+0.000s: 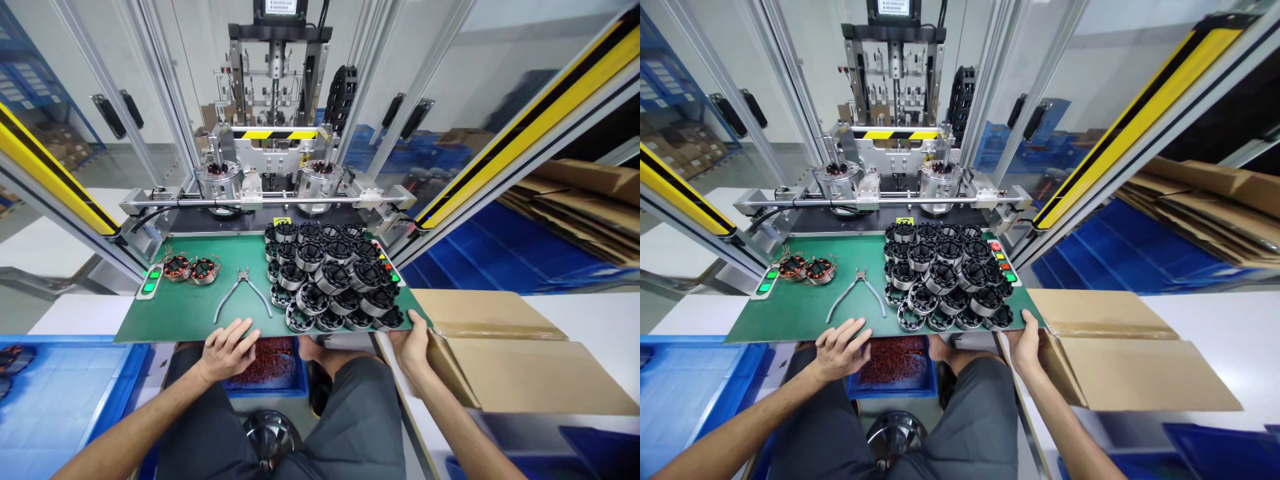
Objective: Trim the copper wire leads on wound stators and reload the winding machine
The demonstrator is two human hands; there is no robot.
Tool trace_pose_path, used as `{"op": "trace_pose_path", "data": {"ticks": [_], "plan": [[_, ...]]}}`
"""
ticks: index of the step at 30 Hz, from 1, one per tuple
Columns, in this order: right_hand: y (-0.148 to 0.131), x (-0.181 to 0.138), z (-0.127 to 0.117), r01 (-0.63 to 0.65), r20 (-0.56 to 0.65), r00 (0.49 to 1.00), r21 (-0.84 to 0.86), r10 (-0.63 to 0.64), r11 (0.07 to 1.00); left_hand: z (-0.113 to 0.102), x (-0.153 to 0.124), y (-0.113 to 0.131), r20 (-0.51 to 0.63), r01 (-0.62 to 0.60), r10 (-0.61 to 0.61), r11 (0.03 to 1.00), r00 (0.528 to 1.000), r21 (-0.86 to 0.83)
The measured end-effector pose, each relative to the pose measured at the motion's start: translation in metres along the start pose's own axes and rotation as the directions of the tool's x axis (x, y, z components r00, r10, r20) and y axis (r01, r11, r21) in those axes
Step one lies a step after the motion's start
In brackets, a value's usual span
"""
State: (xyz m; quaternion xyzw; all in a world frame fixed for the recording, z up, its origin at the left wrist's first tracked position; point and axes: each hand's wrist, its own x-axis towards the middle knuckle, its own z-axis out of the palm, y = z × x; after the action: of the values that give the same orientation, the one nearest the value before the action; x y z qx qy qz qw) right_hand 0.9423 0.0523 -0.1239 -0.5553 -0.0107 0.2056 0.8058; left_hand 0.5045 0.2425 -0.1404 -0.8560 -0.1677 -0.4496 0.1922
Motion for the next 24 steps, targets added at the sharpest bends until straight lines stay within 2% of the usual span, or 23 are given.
{"op": "trace_pose_path", "data": {"ticks": [14, 24], "plan": [[0.002, 0.002, -0.003, -0.017, 0.015, 1.0, -0.028, 0.017, 0.999, -0.002, 0.008, 0.001, -0.017, -0.003, 0.003, 1.0, 1.0, -0.009], [0.001, 0.001, 0.0, -0.017, -0.016, 1.0, -0.025, 0.017, 1.0, -0.004, 0.014, 0.002, -0.015, -0.003, 0.003, 1.0, 1.0, -0.018]]}}
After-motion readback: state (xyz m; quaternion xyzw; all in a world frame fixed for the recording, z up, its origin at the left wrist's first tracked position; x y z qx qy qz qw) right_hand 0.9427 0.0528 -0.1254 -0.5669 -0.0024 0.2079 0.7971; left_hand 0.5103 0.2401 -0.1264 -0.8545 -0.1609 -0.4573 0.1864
